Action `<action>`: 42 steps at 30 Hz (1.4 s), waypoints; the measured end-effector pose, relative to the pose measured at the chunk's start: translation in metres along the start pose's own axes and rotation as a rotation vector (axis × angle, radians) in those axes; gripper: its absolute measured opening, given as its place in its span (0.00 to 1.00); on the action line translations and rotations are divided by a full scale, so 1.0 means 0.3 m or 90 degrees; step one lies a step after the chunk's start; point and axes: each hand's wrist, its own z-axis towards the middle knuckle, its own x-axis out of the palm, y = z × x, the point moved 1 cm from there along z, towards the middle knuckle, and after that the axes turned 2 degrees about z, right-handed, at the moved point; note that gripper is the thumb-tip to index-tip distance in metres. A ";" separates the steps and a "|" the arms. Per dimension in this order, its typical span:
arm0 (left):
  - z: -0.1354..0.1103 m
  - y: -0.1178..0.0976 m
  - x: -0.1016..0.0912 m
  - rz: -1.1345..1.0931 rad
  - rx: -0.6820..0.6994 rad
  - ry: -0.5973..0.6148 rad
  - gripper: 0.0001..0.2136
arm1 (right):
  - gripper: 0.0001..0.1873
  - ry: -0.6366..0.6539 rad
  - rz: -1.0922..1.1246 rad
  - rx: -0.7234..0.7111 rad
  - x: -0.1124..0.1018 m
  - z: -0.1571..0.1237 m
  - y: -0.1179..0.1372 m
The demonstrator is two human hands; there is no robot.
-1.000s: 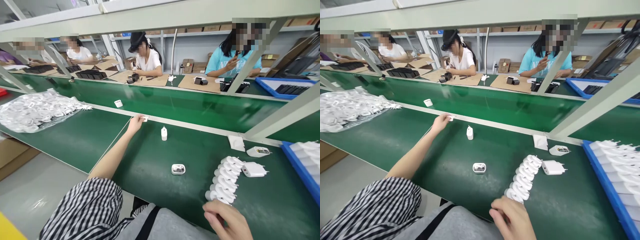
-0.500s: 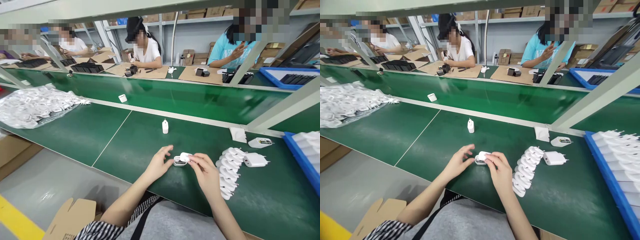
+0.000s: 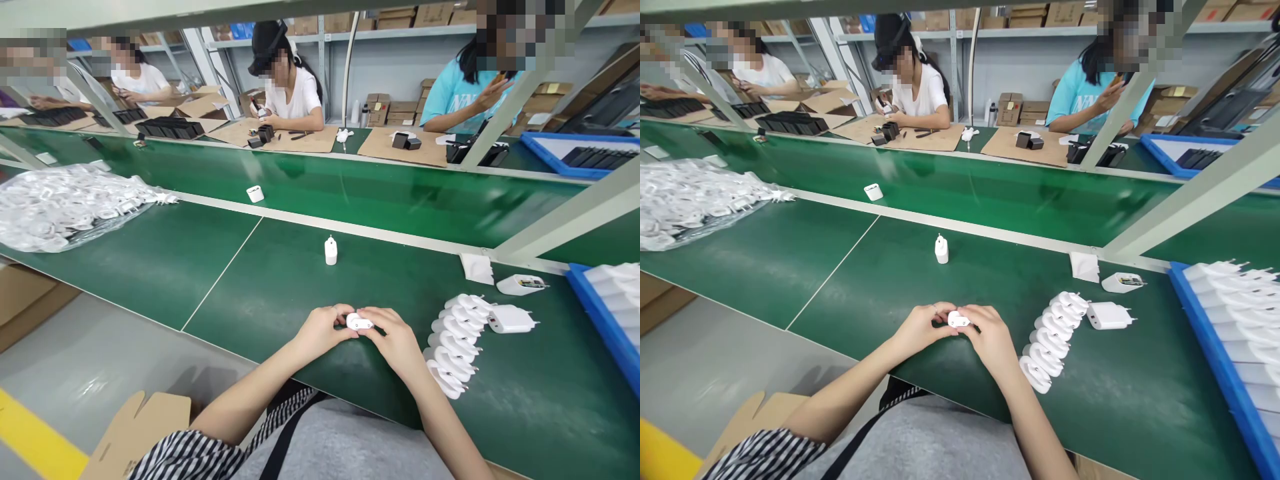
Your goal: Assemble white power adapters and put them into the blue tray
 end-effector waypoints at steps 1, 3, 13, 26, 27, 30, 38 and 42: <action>-0.003 -0.001 -0.001 0.005 0.009 0.002 0.14 | 0.11 0.004 0.001 0.007 0.001 0.000 0.001; -0.006 -0.006 -0.005 0.040 0.032 0.007 0.13 | 0.12 0.022 -0.005 0.032 0.001 0.003 0.006; 0.004 -0.107 -0.044 0.411 -0.007 0.176 0.17 | 0.09 0.213 -0.148 0.143 -0.048 0.028 0.072; -0.016 -0.147 -0.003 0.339 0.117 0.303 0.10 | 0.08 0.220 -0.247 0.190 -0.052 -0.113 0.141; -0.045 -0.148 0.019 0.319 0.142 0.295 0.10 | 0.08 0.208 -0.238 0.194 -0.058 -0.151 0.137; -0.106 -0.160 0.079 0.301 0.175 0.271 0.12 | 0.07 0.150 -0.192 0.223 -0.078 -0.256 0.107; -0.055 -0.297 0.127 0.506 0.068 0.403 0.05 | 0.08 0.063 -0.070 0.271 -0.090 -0.330 0.067; -0.048 -0.285 0.125 0.417 0.133 0.399 0.05 | 0.07 0.069 -0.076 0.258 -0.103 -0.327 0.065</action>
